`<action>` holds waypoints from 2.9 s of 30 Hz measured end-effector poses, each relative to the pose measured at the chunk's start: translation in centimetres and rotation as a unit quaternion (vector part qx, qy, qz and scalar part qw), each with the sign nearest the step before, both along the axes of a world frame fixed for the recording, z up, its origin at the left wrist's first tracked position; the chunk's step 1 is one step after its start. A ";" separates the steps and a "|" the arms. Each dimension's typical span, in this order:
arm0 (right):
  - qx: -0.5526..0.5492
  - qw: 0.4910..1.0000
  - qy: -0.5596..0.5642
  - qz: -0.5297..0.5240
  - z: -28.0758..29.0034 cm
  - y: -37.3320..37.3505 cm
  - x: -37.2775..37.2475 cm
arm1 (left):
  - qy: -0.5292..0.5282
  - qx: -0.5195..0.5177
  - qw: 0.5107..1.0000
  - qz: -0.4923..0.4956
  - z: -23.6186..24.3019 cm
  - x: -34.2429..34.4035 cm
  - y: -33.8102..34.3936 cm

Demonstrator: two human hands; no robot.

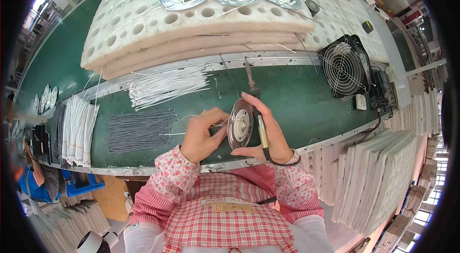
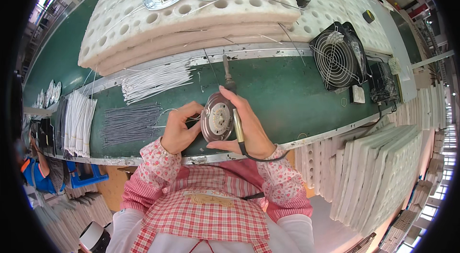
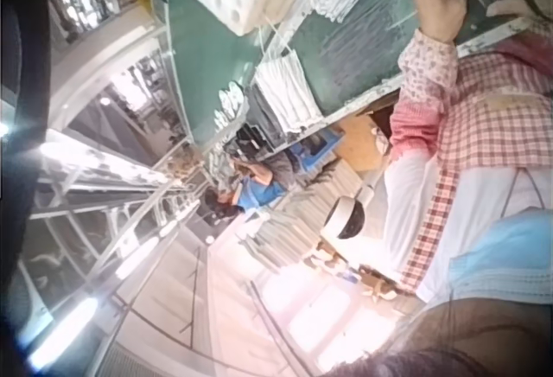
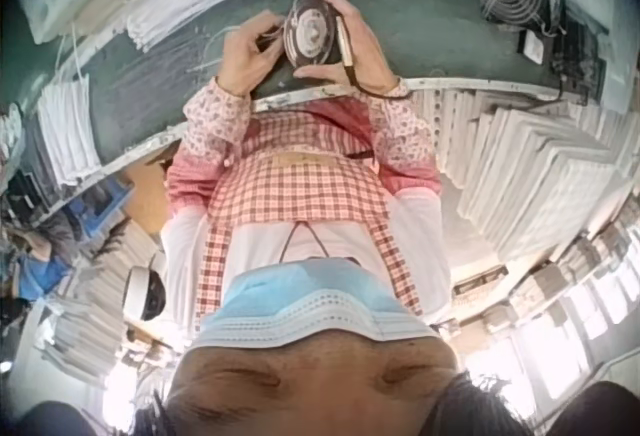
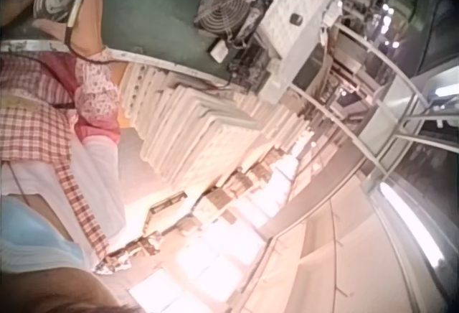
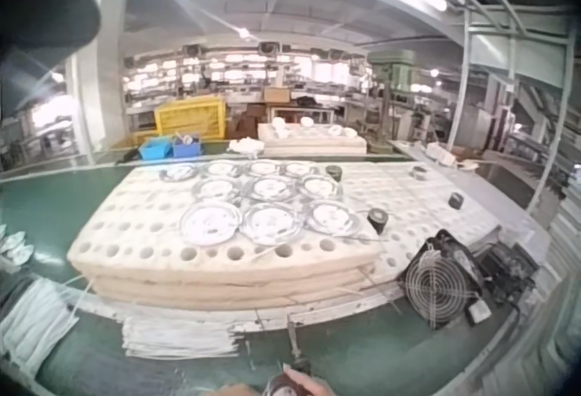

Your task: The person solders wires onto circular LED light boards on an assembly line with a soldering iron.

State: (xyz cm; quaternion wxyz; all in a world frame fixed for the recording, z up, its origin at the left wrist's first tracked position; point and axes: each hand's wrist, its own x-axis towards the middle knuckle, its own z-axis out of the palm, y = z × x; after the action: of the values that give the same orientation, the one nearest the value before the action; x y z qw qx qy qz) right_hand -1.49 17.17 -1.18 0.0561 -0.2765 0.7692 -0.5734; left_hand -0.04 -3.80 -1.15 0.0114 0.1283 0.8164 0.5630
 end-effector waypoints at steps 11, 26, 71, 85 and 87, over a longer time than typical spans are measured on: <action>-0.082 0.993 -0.004 -0.090 -0.5 -2.8 0.7 | -0.077 0.066 0.992 0.076 0.0 0.1 -0.4; 0.201 0.960 0.117 -0.158 1.2 -0.7 4.3 | -0.048 -0.097 0.992 0.069 -0.8 0.3 1.8; 0.068 0.989 0.125 -0.030 2.1 3.8 2.2 | 0.143 -0.159 0.976 -0.026 -0.8 0.0 -0.5; 0.051 0.997 -0.009 -0.061 1.3 4.2 1.6 | 0.194 -0.213 0.957 0.003 -1.2 -0.2 0.5; 0.029 0.996 -0.043 -0.076 1.3 4.1 1.7 | 0.192 -0.225 0.955 0.003 -1.4 -0.2 0.7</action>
State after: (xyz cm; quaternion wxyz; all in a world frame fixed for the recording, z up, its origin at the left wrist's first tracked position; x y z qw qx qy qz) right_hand 0.26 21.27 0.13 0.0532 -0.1904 0.8010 -0.5651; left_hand -0.29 -3.11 -2.57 -0.1185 0.2250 0.9093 0.3293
